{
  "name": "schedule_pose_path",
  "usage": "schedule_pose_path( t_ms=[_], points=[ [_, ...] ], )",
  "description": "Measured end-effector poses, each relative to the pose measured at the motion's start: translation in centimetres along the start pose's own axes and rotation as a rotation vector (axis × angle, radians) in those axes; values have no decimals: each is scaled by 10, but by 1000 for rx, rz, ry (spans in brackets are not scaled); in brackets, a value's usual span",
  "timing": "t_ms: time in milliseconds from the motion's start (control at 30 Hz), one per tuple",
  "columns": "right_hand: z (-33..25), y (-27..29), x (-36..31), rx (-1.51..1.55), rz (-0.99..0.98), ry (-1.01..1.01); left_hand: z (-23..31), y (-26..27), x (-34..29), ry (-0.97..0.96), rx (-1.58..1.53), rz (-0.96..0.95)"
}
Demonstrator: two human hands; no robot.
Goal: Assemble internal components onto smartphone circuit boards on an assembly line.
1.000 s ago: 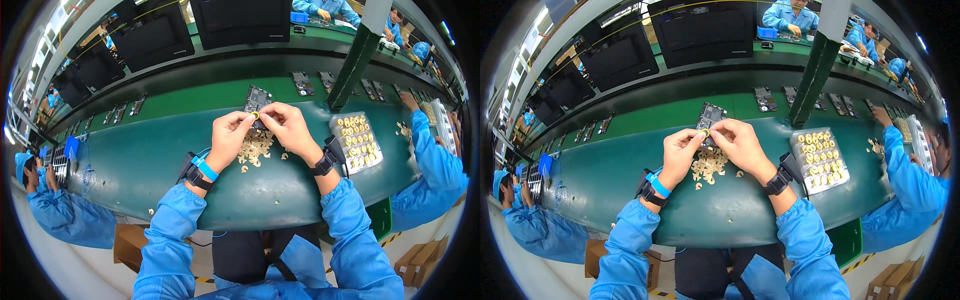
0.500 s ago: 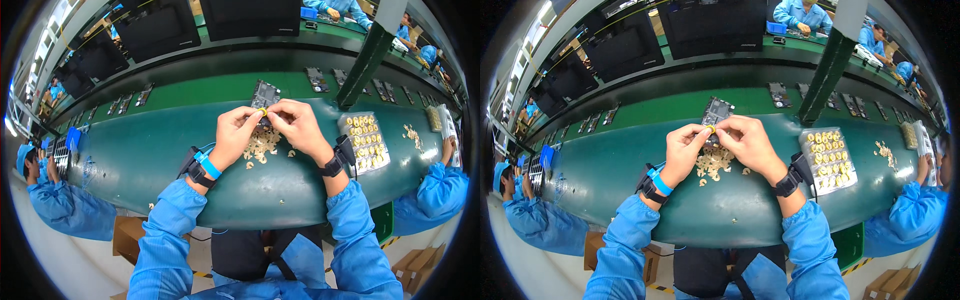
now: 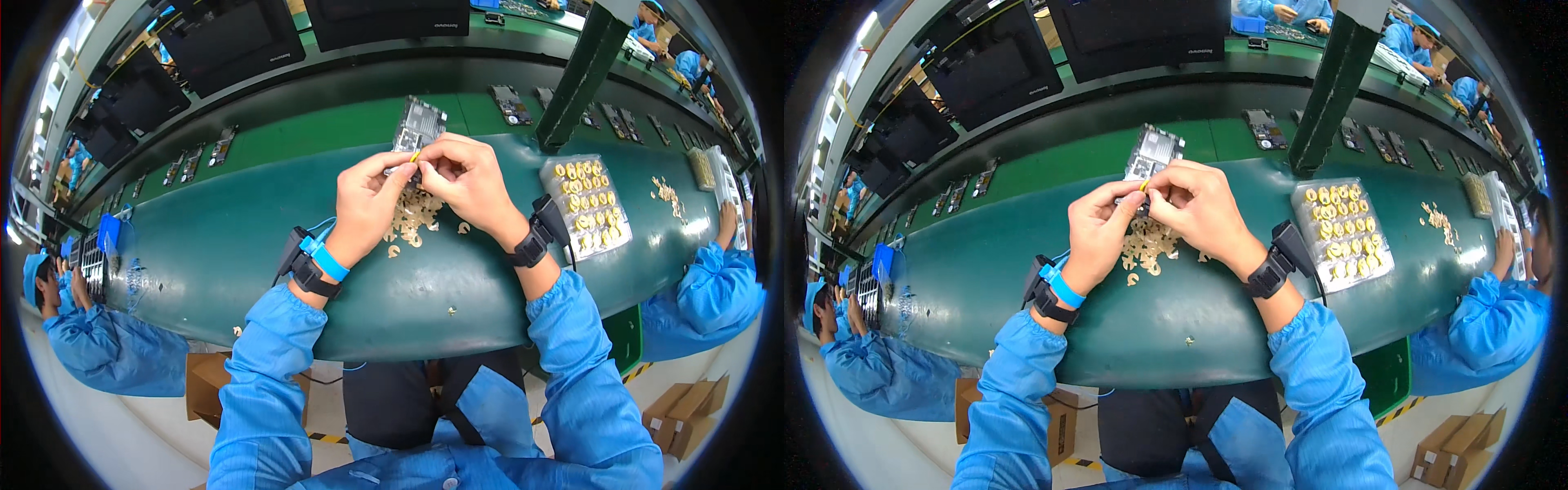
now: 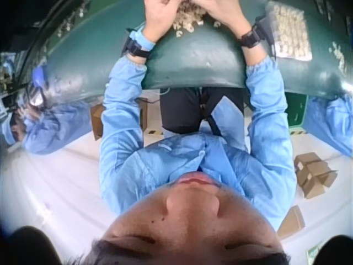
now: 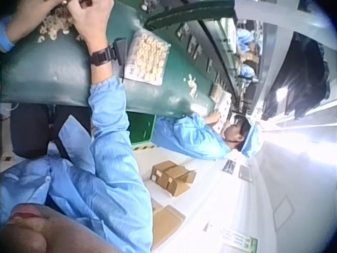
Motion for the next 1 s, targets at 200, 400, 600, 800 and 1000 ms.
schedule_pose_path(
  t_ms=[200,400,600,800,1000],
  points=[
    [-1,2,0,10,12,-27,-3,12,6,6,-46,70],
    [9,1,-2,53,-214,-141,1,36,11,-73,-33,264],
    [17,-4,-5,-290,-443,-201,-3,32,8,-75,-3,282],
    [-12,5,3,-60,-35,43,0,14,4,-18,35,118],
    [-8,8,2,-121,57,164,3,5,2,25,31,76]
  ],
)
Point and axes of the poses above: each hand's wrist, its own x-axis towards the middle knuckle, its own y-axis out of the back of the hand, z = x × y, the point moved 6 cm from there along x, towards the middle knuckle, and after that the axes turned 4 degrees about -x, right-handed, at the moved point
